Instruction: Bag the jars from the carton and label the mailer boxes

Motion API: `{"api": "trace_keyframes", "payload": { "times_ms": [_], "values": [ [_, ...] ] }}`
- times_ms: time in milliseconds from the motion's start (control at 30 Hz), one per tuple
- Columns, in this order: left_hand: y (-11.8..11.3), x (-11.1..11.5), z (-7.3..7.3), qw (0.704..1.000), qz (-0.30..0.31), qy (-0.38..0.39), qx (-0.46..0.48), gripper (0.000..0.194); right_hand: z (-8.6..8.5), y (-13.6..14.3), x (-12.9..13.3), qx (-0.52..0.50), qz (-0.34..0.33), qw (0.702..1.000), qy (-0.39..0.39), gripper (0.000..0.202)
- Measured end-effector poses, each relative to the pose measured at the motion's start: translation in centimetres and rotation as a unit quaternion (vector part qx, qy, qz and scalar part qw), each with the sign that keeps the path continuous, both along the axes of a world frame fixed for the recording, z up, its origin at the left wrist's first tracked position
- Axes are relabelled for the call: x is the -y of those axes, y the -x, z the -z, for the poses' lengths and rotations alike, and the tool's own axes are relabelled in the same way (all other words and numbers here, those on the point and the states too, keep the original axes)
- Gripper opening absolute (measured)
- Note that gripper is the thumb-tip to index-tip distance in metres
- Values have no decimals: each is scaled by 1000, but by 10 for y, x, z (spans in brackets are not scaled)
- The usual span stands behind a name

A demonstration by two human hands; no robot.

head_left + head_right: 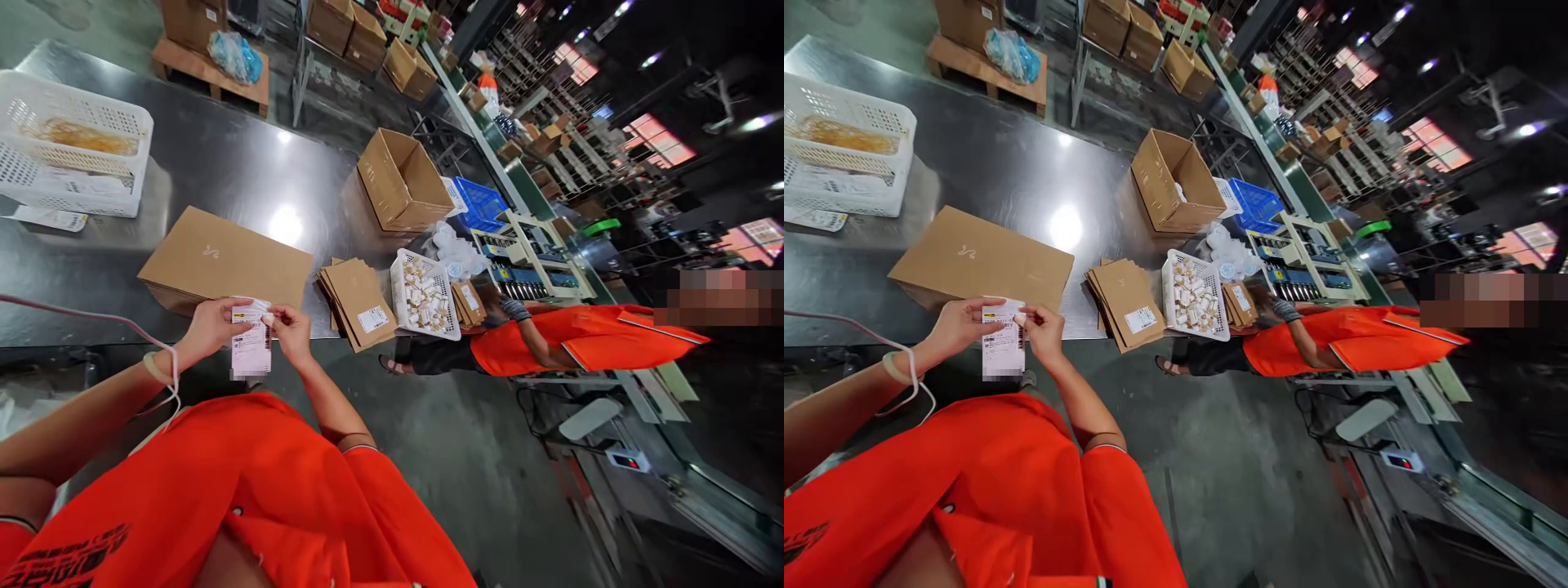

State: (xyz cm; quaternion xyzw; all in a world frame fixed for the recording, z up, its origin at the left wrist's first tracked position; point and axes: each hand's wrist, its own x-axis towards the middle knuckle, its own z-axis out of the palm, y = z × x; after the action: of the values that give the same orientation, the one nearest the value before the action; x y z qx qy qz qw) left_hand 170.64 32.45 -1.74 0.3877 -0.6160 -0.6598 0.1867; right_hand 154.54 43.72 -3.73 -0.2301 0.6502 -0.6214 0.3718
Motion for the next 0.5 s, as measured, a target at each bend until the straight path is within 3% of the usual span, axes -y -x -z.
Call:
{"api": "trace_keyframes", "payload": {
  "times_ms": [133,267,367,433,500],
  "values": [
    [2,-2,-6,1000,-2,-25,5,95,5,-9,-5,-72,23,997,8,11],
    [3,0,-6,999,-1,-51,19,93,1,-9,-14,-206,21,978,7,9],
    [-1,3,-5,983,89,-148,68,79,-9,20,-6,-300,26,954,-1,7],
    [-4,5,-5,962,154,-203,104,70,-18,51,14,-328,42,943,-43,7],
    [-6,6,-4,951,181,-224,109,68,-25,83,43,-338,57,935,-91,10]
  ]
}}
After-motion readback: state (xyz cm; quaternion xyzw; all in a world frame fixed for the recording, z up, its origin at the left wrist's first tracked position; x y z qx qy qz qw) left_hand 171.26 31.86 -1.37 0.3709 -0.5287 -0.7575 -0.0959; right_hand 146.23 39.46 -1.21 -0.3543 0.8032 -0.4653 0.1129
